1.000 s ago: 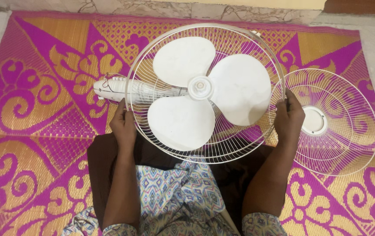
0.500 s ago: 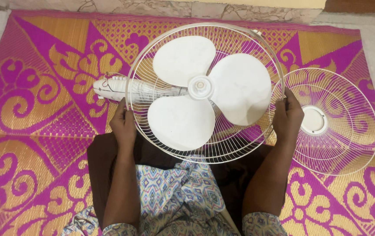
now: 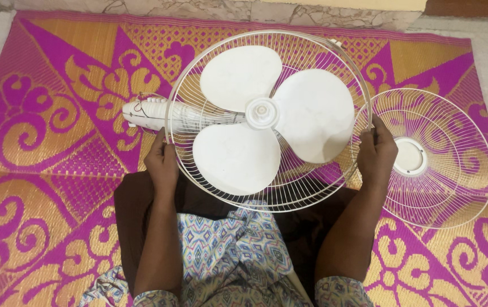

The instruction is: The person sits on a mat and assembles a white electric fan by hand. They attach the front wire cage to the fan body, align the tabs, and press the cage into place to secure it.

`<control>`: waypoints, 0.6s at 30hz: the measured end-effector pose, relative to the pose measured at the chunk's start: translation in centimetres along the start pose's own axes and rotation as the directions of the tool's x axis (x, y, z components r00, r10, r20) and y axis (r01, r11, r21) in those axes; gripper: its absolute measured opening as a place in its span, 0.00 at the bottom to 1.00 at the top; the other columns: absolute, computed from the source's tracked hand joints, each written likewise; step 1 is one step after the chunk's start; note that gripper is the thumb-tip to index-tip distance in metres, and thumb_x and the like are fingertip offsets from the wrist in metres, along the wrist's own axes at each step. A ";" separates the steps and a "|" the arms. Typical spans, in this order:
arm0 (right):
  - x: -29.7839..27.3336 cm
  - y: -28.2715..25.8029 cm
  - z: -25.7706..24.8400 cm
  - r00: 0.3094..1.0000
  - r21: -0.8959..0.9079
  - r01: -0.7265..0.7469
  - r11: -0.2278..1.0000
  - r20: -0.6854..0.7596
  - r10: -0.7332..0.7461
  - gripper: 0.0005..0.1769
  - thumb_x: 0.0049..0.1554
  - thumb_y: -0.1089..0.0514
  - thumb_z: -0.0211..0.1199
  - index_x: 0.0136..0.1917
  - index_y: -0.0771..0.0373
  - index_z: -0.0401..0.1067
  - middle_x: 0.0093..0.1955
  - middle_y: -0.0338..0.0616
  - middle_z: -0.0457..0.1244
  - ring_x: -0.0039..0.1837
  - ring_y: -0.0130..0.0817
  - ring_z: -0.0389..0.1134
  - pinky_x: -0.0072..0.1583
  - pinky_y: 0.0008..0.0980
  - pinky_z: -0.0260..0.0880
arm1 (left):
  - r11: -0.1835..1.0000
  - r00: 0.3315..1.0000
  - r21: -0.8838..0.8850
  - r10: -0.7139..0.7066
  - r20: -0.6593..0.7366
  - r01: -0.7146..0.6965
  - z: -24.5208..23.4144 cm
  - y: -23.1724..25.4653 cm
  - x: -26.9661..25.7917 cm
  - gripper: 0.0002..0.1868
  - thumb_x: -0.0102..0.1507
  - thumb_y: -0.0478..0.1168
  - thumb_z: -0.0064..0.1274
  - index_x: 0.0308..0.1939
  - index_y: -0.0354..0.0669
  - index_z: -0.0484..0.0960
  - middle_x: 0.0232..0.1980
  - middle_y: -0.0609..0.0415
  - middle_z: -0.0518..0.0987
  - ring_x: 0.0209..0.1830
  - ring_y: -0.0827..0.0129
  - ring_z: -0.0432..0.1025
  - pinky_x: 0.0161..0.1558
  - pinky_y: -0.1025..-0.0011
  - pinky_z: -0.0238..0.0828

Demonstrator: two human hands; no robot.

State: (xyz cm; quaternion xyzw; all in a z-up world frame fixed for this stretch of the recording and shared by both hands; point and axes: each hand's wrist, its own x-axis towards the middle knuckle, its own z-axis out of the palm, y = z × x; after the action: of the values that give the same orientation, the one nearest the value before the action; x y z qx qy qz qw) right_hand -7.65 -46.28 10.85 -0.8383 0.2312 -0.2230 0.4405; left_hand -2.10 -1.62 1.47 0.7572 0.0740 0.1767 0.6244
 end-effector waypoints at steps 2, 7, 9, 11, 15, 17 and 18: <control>0.0 0.1 0.0 1.000 -0.016 -0.003 1.000 -0.002 0.003 0.26 0.63 0.66 0.56 0.74 0.66 0.69 0.40 0.36 0.61 0.39 0.23 0.59 0.40 0.27 0.59 | 1.000 1.000 0.007 -0.007 0.000 0.007 0.0 0.0 -0.1 0.26 0.65 0.30 0.44 0.68 0.32 0.77 0.32 0.59 0.76 0.28 0.83 0.64 0.30 0.80 0.61; 0.0 0.2 0.0 1.000 -0.016 0.009 1.000 -0.006 -0.009 0.25 0.63 0.65 0.57 0.74 0.66 0.69 0.40 0.35 0.61 0.40 0.23 0.60 0.41 0.27 0.60 | 1.000 1.000 -0.006 -0.017 0.008 0.017 -0.1 0.4 -0.2 0.26 0.65 0.30 0.44 0.69 0.32 0.76 0.33 0.60 0.76 0.28 0.83 0.64 0.30 0.80 0.61; 0.0 0.2 0.1 1.000 -0.017 0.015 1.000 -0.010 -0.015 0.25 0.63 0.65 0.57 0.74 0.67 0.69 0.41 0.35 0.62 0.41 0.22 0.60 0.42 0.26 0.61 | 0.999 1.000 -0.032 -0.015 0.021 0.015 0.0 0.5 -0.2 0.26 0.65 0.30 0.43 0.69 0.32 0.75 0.33 0.61 0.77 0.28 0.83 0.64 0.30 0.81 0.61; 0.1 0.2 0.2 1.000 -0.004 0.005 1.000 -0.009 -0.005 0.25 0.64 0.64 0.57 0.74 0.67 0.68 0.41 0.35 0.62 0.41 0.22 0.60 0.42 0.26 0.60 | 1.000 1.000 -0.017 -0.014 0.019 0.014 0.0 0.5 -0.1 0.26 0.65 0.30 0.43 0.68 0.32 0.76 0.33 0.61 0.78 0.28 0.83 0.65 0.30 0.81 0.62; 0.2 0.3 0.3 1.000 -0.016 -0.004 1.000 -0.009 0.004 0.25 0.64 0.64 0.57 0.74 0.68 0.68 0.41 0.36 0.62 0.41 0.22 0.60 0.42 0.26 0.62 | 1.000 1.000 0.002 -0.020 0.013 0.020 0.1 0.3 0.0 0.26 0.65 0.30 0.44 0.68 0.33 0.77 0.31 0.59 0.75 0.27 0.82 0.64 0.30 0.80 0.61; 0.3 0.3 0.4 1.000 -0.019 0.016 1.000 -0.010 -0.016 0.25 0.64 0.64 0.57 0.74 0.69 0.68 0.41 0.36 0.63 0.41 0.22 0.61 0.42 0.26 0.62 | 1.000 1.000 0.009 -0.026 0.009 0.026 0.2 0.3 0.0 0.26 0.65 0.30 0.44 0.68 0.33 0.78 0.31 0.57 0.76 0.26 0.82 0.64 0.29 0.80 0.61; 0.3 0.3 0.4 1.000 -0.021 0.026 0.999 -0.011 -0.026 0.25 0.64 0.64 0.57 0.74 0.69 0.68 0.41 0.36 0.63 0.41 0.22 0.61 0.42 0.26 0.61 | 1.000 1.000 0.013 -0.029 0.006 0.029 0.2 0.3 0.0 0.26 0.65 0.30 0.45 0.69 0.34 0.78 0.31 0.57 0.76 0.26 0.82 0.64 0.29 0.80 0.60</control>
State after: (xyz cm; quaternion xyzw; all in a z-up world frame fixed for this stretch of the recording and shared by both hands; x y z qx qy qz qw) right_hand -7.22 -46.34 10.44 -0.8445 0.2249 -0.2309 0.4277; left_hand -2.08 -1.87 1.74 0.7606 0.0840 0.1648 0.6223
